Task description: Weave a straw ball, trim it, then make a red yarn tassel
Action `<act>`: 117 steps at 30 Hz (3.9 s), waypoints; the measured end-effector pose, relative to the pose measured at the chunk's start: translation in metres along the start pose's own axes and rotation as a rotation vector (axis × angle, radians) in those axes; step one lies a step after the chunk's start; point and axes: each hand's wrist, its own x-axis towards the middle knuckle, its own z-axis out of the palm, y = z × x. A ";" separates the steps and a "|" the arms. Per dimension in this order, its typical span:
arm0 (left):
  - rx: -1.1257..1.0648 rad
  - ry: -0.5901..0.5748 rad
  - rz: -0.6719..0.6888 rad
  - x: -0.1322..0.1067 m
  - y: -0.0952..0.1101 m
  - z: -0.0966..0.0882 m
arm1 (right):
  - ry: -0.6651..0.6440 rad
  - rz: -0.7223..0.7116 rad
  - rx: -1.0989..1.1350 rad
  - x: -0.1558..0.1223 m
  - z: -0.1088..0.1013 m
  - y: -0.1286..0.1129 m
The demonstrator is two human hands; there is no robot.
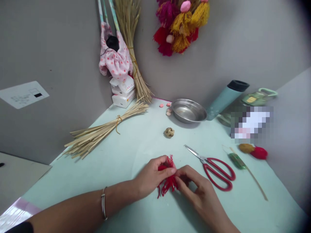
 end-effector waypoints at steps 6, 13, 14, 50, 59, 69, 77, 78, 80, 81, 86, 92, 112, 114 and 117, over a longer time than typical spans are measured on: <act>0.002 -0.011 -0.018 0.000 0.000 -0.001 | 0.090 -0.015 -0.031 -0.001 -0.001 0.000; -0.026 -0.042 -0.039 0.000 0.000 0.001 | 0.140 0.050 0.088 0.000 -0.004 -0.006; -0.025 -0.046 -0.043 -0.001 0.000 0.001 | 0.144 0.058 0.104 0.000 -0.004 -0.007; -0.106 -0.013 -0.115 -0.002 0.004 0.003 | -0.038 0.241 0.330 0.007 -0.009 0.014; -0.085 -0.016 -0.197 -0.001 0.004 0.005 | -0.040 0.221 0.294 0.002 -0.004 0.001; -0.189 -0.058 -0.151 -0.003 0.005 0.003 | -0.054 0.243 0.365 0.006 -0.006 0.008; -0.301 -0.071 -0.135 -0.001 0.006 0.003 | -0.072 0.243 0.390 0.004 -0.004 0.009; -0.318 -0.080 -0.132 -0.001 0.006 0.003 | -0.074 0.250 0.396 0.004 -0.004 0.008; -0.336 -0.087 -0.117 -0.002 0.006 0.003 | -0.078 0.258 0.409 0.003 -0.003 0.007; -0.333 -0.086 -0.108 -0.002 0.006 0.003 | -0.083 0.262 0.417 0.003 -0.002 0.006; -0.231 -0.061 -0.058 -0.003 0.003 0.003 | -0.097 0.249 0.463 0.002 -0.001 0.000; -0.147 -0.082 -0.030 -0.003 -0.001 0.005 | -0.071 0.228 0.428 0.006 -0.006 0.001; -0.231 0.007 -0.152 -0.004 0.006 0.006 | 0.076 -0.454 -0.534 -0.006 -0.004 0.014; -0.212 0.013 -0.142 -0.004 0.006 0.006 | 0.090 -0.474 -0.694 -0.003 -0.008 0.020; -0.165 0.022 -0.133 -0.003 0.005 0.005 | 0.165 -0.352 -0.838 0.004 -0.019 0.030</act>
